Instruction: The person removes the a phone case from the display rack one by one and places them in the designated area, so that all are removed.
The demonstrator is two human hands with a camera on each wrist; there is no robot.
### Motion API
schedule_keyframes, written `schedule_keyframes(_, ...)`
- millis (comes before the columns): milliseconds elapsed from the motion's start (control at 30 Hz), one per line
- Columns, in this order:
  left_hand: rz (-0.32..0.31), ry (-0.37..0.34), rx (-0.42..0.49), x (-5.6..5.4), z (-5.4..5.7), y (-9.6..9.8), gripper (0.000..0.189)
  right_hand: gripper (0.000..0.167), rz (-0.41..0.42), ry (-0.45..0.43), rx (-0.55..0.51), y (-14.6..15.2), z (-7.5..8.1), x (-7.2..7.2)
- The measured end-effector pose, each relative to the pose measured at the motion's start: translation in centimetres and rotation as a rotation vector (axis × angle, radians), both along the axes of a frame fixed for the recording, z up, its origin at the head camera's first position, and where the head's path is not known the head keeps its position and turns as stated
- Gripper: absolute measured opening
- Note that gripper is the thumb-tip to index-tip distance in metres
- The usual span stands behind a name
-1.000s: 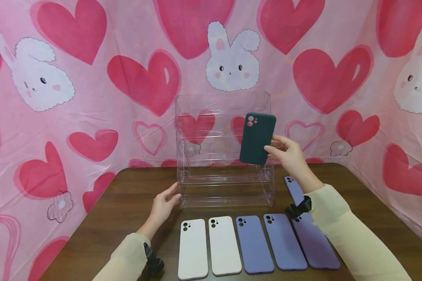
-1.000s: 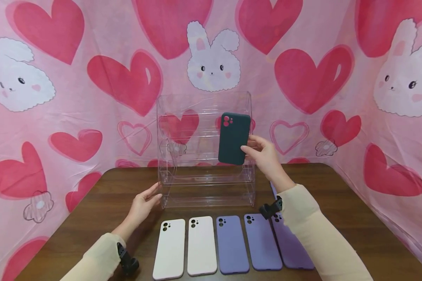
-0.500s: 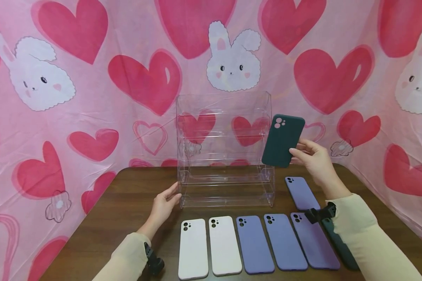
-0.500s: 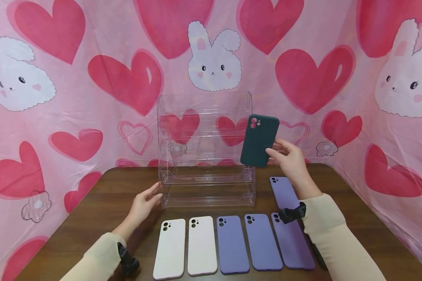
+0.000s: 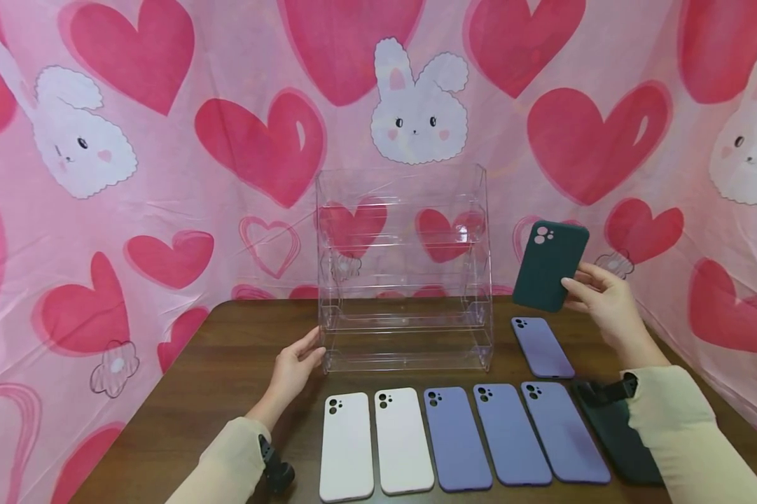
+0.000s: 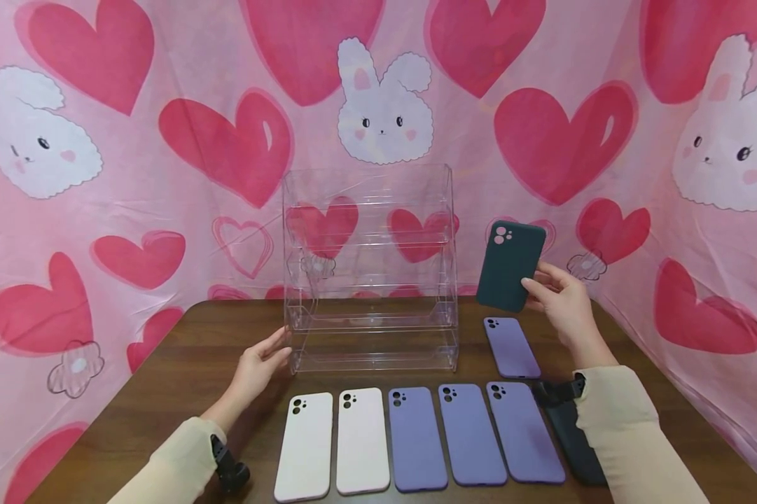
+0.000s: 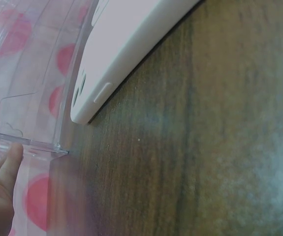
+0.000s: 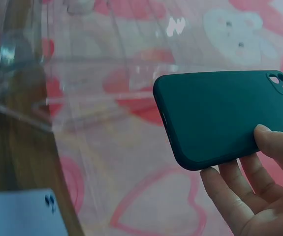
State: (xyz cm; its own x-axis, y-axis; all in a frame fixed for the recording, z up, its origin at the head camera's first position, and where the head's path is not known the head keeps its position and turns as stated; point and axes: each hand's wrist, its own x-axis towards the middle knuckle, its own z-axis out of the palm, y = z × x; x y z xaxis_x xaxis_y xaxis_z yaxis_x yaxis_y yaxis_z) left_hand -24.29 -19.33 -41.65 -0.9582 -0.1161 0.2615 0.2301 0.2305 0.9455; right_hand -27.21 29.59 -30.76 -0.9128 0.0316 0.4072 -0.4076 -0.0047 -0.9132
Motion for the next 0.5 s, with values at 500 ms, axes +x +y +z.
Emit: schedule_keyframes(500, 0.004, 0.002, -0.007, 0.1, 0.1, 0.0, 0.044, 0.047, -0.136, -0.118, 0.272, 5.7, -3.1, -0.4)
